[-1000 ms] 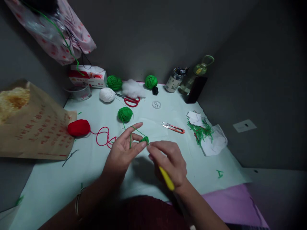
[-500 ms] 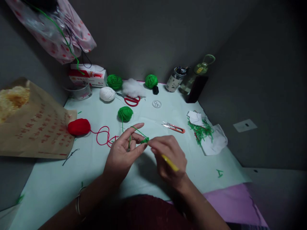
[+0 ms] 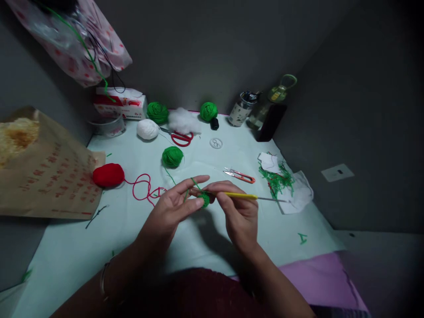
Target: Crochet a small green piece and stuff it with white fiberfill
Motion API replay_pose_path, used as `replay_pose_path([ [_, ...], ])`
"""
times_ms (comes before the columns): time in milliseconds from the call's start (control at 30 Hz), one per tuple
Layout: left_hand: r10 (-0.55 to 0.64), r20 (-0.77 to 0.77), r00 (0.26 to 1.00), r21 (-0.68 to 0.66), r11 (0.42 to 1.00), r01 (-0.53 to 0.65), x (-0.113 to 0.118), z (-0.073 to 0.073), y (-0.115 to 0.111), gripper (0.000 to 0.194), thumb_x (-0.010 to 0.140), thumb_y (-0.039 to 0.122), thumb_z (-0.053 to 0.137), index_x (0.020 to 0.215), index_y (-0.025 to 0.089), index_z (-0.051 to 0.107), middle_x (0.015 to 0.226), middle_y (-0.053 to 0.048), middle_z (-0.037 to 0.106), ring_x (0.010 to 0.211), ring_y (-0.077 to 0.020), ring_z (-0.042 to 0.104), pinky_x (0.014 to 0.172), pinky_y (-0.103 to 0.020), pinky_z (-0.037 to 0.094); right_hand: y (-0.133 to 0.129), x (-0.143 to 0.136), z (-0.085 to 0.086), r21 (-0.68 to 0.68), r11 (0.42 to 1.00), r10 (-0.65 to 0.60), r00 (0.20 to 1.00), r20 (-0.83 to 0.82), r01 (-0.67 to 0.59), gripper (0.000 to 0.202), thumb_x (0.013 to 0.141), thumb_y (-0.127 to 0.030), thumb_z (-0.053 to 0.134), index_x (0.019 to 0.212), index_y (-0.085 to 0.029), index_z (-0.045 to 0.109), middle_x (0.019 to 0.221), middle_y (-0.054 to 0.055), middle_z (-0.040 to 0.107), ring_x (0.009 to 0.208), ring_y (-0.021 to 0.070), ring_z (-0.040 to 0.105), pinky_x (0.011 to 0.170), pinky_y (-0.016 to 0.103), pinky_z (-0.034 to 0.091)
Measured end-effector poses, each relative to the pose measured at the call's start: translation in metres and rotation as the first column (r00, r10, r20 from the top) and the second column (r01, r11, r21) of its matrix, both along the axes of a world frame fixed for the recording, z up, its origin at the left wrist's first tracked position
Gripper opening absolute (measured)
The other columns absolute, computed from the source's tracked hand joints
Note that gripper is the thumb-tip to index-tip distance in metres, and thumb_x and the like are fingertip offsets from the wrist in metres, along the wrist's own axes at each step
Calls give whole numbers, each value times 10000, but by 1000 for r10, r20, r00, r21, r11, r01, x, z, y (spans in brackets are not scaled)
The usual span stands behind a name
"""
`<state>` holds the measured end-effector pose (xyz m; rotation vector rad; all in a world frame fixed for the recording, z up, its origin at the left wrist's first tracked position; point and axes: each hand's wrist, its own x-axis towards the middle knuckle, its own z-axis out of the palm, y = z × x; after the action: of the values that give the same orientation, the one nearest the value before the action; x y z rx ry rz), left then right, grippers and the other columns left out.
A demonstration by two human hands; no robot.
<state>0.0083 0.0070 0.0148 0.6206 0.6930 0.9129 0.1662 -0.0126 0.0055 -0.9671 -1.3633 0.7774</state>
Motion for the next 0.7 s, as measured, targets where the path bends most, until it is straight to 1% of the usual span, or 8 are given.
replay_pose_path([
  [133,109,-44,993,30,994,-107,4,-1,-2,495,755,192,841,1232,224,713,870,-1,693,857,-122,623,834,-218,471,-5,-2,-3,256,965,-154,921,357,62,328,932,-77,619,1190,-258,709,1044,59,729,946,179,682,769,336,580],
  [233,23,74,997,-112,994,-14,2,-2,1,451,791,198,802,1233,182,716,672,50,601,570,-48,506,739,-199,486,-8,1,-2,381,924,-226,851,474,33,370,908,-53,637,1220,-241,701,1090,83,725,981,196,675,793,350,579],
  [300,-5,127,992,-183,983,28,0,-1,4,358,811,193,773,1163,137,747,506,119,409,417,-7,291,727,-199,501,-7,3,1,306,948,-194,924,330,90,328,938,-53,578,1156,-250,723,1005,58,731,899,177,670,750,337,571],
  [367,35,127,991,-179,984,-12,-1,0,6,310,804,170,764,1112,141,765,497,140,362,396,7,156,737,-200,512,-4,4,4,157,981,-125,988,92,110,288,974,-97,533,1078,-269,740,911,26,715,778,152,642,675,316,549],
  [433,53,76,996,-112,993,-45,0,1,6,328,777,164,783,1105,181,769,622,92,530,418,10,206,683,-185,493,-1,4,5,51,998,-33,998,-58,36,241,986,-159,547,1021,-276,755,893,16,706,750,144,627,645,304,528],
  [500,45,-15,999,-17,999,-45,2,0,4,380,761,196,813,1137,215,761,806,26,645,486,-12,344,595,-175,436,2,3,5,-11,999,35,997,-71,-36,201,974,-186,588,1011,-273,766,928,19,717,809,146,642,684,301,526],
  [567,38,-110,993,44,998,-34,3,-1,1,416,774,260,819,1183,229,746,887,-15,668,607,-64,472,569,-191,389,3,3,2,-65,997,31,997,-76,-36,184,965,-189,613,1008,-272,772,934,13,723,832,135,651,722,288,523],
  [700,59,-171,984,65,997,-49,0,-4,-1,392,803,292,791,1187,228,740,948,-45,655,859,-154,571,740,-253,426,4,7,-3,-164,984,25,965,-261,-70,178,990,-239,586,989,-255,763,897,4,727,743,106,656,720,273,534],
])
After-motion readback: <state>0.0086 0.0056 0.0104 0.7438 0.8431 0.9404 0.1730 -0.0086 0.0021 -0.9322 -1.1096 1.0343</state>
